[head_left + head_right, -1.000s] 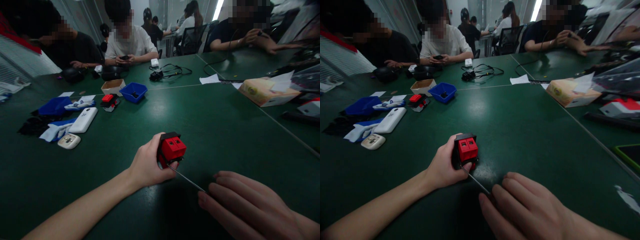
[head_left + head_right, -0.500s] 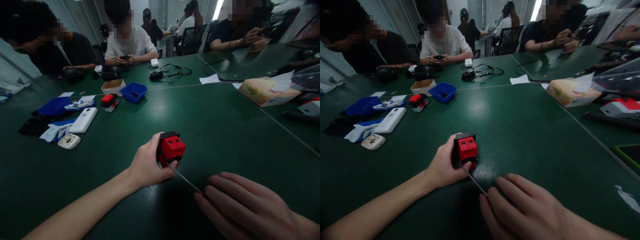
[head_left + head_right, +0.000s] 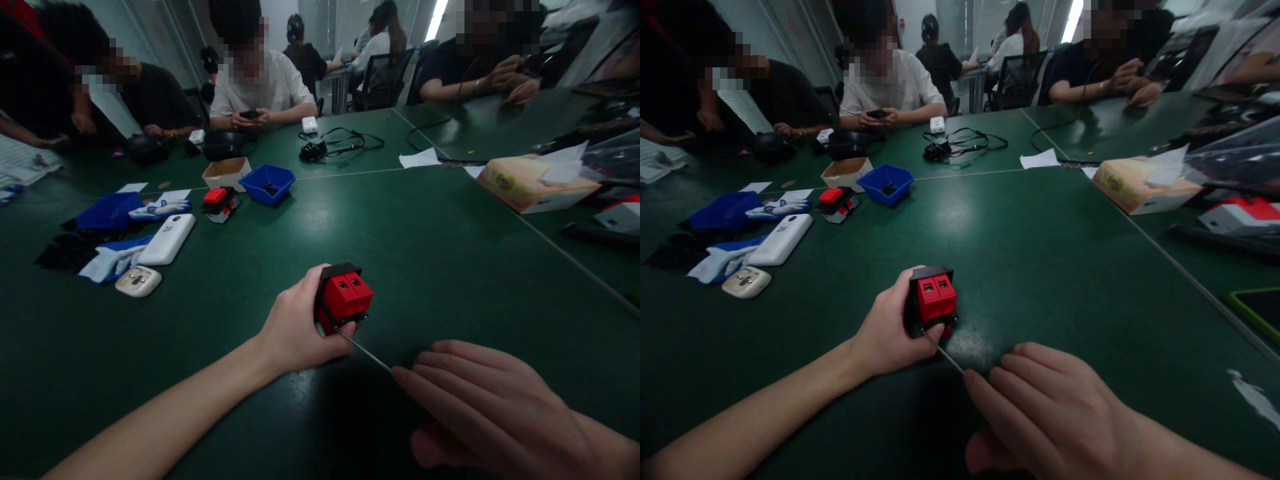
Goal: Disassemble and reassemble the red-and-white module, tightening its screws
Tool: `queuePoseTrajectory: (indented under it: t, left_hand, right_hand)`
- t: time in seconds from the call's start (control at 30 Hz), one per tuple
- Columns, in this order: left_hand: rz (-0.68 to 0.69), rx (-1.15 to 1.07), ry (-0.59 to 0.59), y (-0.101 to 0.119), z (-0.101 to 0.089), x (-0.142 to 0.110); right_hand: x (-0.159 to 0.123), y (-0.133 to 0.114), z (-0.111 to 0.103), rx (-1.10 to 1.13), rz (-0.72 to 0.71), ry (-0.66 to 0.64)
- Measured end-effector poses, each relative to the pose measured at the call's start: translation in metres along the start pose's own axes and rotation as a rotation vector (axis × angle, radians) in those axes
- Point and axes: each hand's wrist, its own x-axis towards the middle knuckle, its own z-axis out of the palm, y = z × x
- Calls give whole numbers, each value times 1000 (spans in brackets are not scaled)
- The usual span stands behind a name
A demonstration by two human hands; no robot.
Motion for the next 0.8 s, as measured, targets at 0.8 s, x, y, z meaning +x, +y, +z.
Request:
queuePoseTrajectory:
  t: [0.8]
  left_hand:
    - [-15, 4, -2, -1, 0, 0]
  right_hand:
    - [3, -4, 7, -137, -33, 75]
